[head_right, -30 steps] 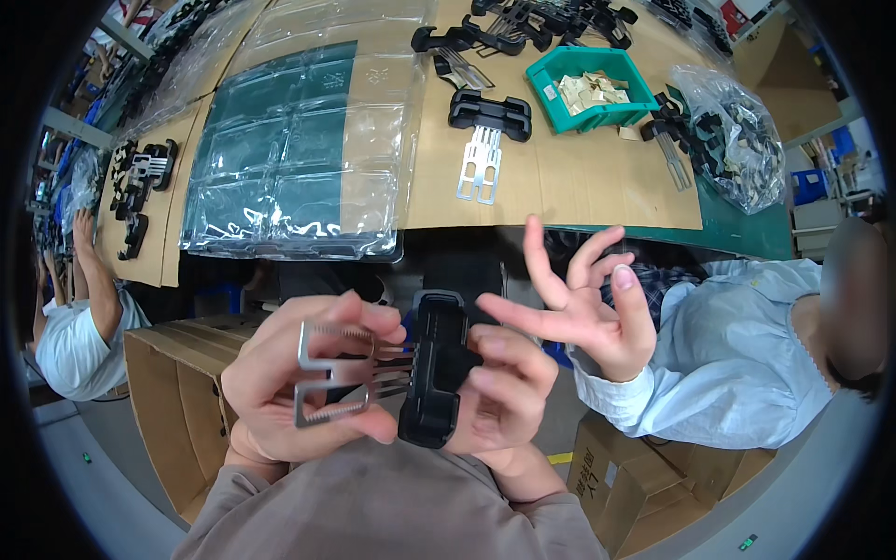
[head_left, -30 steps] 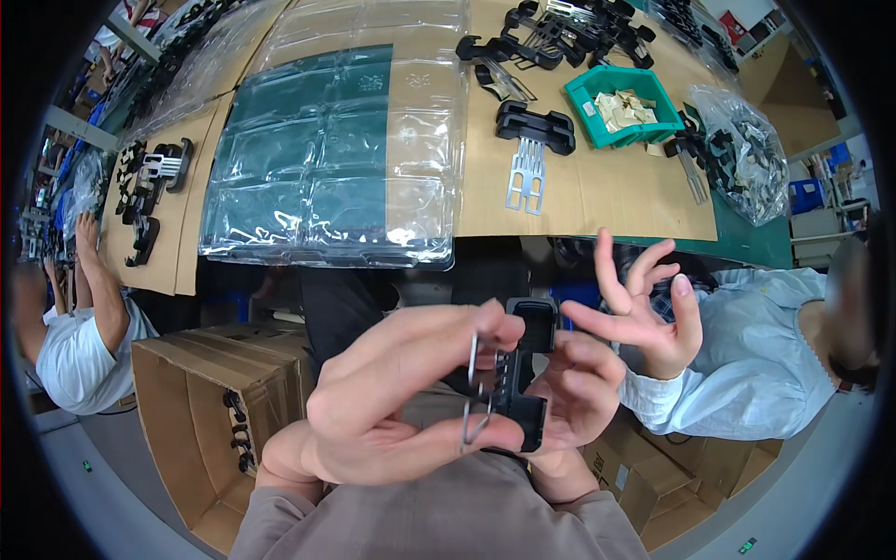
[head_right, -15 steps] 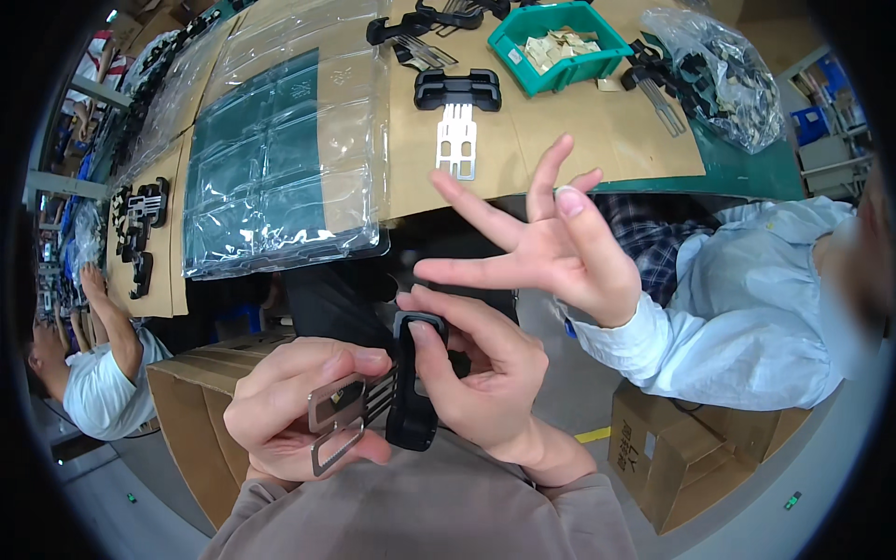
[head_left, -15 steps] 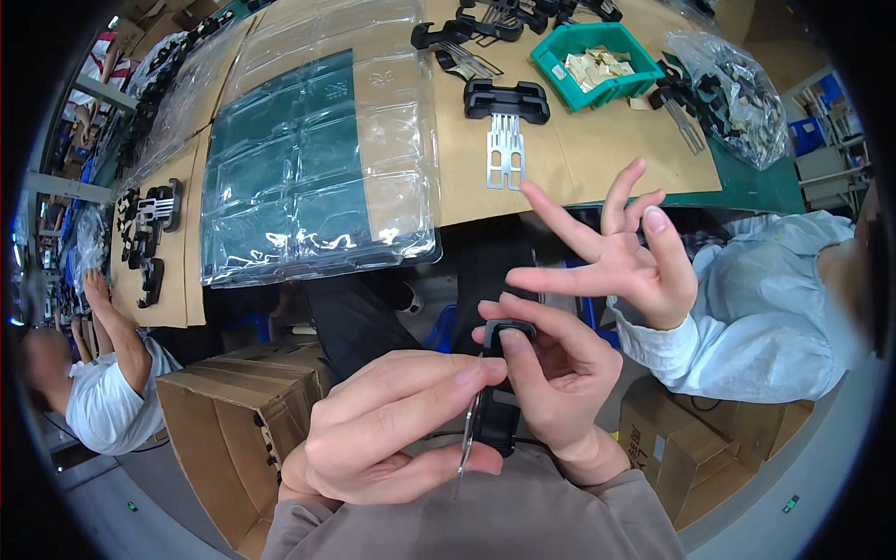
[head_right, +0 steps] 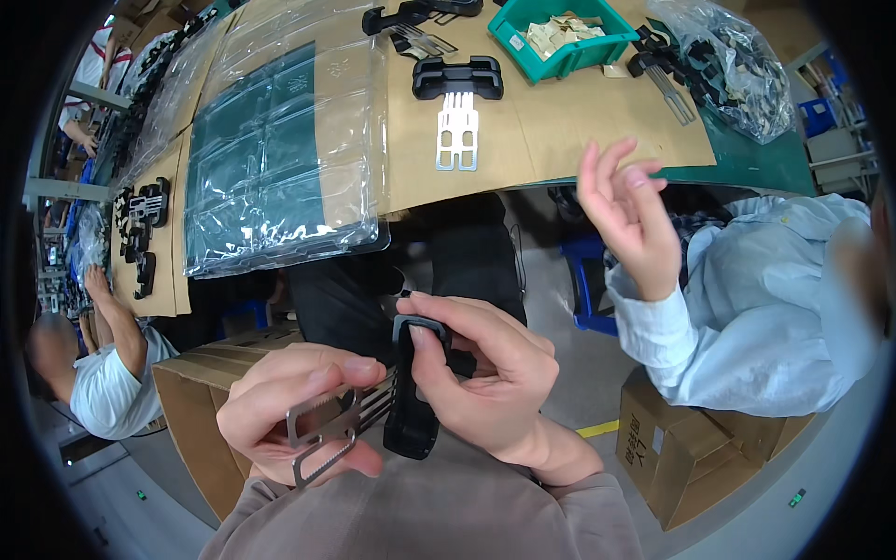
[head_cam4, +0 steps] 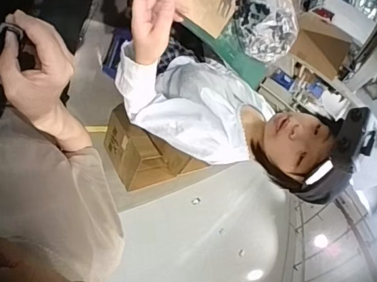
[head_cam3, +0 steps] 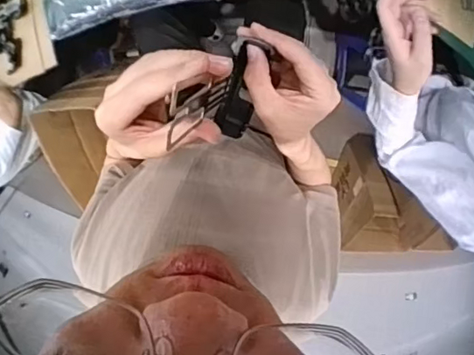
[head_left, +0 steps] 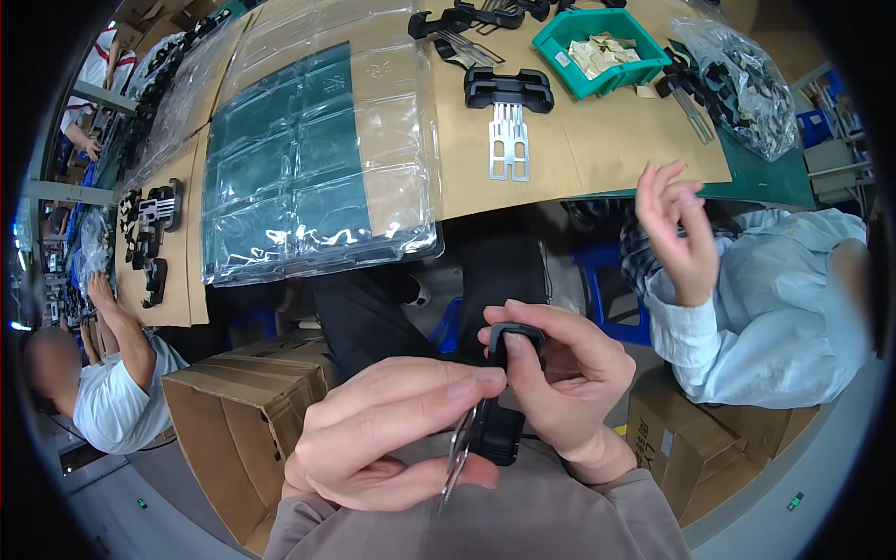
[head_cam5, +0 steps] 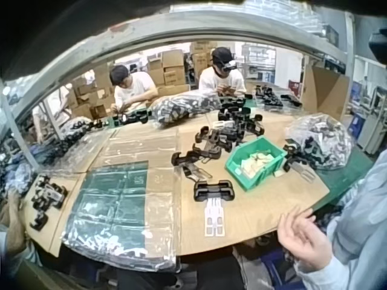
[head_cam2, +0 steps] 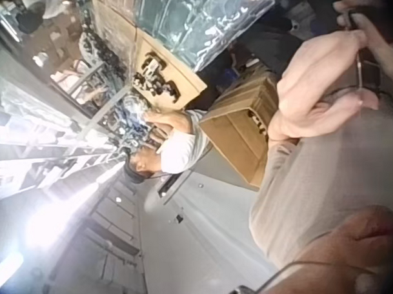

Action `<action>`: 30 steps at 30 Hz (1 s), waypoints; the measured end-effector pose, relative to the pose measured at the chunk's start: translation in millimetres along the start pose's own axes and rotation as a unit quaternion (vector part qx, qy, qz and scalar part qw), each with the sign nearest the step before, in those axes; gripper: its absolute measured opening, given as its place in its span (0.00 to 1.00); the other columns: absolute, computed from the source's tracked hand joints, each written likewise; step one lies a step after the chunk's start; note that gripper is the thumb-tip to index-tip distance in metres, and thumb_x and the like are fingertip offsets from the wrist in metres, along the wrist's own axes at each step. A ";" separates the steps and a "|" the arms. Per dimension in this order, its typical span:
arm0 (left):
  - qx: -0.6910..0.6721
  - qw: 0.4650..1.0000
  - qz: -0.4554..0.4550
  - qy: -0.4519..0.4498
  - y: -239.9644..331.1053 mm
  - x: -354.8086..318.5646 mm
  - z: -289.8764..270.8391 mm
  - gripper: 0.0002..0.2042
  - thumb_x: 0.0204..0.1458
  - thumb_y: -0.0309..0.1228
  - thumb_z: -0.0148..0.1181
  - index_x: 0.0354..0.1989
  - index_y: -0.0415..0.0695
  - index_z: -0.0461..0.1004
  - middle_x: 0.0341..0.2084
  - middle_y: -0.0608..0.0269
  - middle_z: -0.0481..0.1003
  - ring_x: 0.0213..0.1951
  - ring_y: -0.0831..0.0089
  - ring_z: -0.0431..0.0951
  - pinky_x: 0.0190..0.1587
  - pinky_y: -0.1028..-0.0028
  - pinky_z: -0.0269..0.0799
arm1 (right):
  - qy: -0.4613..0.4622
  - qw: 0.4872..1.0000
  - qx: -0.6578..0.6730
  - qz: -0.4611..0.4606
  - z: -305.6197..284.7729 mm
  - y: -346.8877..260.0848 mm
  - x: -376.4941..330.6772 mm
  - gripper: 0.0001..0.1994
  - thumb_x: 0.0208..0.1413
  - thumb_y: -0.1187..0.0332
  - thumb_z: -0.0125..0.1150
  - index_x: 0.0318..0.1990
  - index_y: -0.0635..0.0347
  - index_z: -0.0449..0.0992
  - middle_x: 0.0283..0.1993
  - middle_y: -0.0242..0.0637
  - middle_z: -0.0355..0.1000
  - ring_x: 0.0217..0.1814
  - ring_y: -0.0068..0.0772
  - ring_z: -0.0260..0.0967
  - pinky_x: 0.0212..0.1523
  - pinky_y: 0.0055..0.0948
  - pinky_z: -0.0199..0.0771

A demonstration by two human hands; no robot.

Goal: The person is manually assembling metal brackets and plastic chassis components at a production workbench.

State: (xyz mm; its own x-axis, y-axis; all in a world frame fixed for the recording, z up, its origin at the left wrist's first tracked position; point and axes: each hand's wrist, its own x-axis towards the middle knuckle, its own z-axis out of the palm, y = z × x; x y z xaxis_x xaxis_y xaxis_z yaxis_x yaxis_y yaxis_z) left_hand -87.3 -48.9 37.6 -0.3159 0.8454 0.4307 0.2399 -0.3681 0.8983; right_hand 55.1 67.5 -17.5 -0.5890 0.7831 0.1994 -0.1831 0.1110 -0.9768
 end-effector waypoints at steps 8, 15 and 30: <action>-0.005 1.000 0.010 -0.026 2.2 1.2 1.0 0.25 0.45 0.21 0.76 0.54 0.28 0.79 0.50 0.38 0.81 0.49 0.54 0.84 0.51 0.64 0.82 | 0.057 0.998 0.018 -0.026 6.3 1.9 2.0 0.19 0.44 0.89 0.65 0.46 0.72 0.83 0.42 0.45 0.84 0.36 0.27 0.80 0.34 0.16 0.78; -0.004 0.998 0.039 -0.040 -4.8 -4.4 5.4 0.22 0.50 0.23 0.75 0.54 0.29 0.80 0.51 0.42 0.81 0.50 0.54 0.83 0.53 0.62 0.82 | 0.050 0.997 0.025 -0.045 4.5 4.3 1.2 0.19 0.43 0.89 0.64 0.46 0.73 0.83 0.42 0.48 0.84 0.37 0.32 0.81 0.36 0.18 0.79; 0.052 0.993 0.078 -0.066 -13.4 -5.5 0.6 0.32 0.43 0.29 0.83 0.57 0.33 0.76 0.47 0.43 0.82 0.44 0.55 0.85 0.44 0.68 0.83 | 0.011 0.998 0.000 -0.060 1.7 4.6 1.8 0.20 0.50 0.89 0.58 0.52 0.74 0.79 0.44 0.54 0.82 0.36 0.38 0.82 0.38 0.25 0.84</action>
State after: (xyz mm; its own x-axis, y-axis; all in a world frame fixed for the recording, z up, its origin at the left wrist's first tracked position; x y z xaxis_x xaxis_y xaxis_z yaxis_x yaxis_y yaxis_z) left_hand -88.2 -48.3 23.2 -0.1456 0.8273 0.5425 0.3713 -0.4626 0.8051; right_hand 51.8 68.4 -21.6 -0.5462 0.7769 0.3132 -0.2509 0.2050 -0.9461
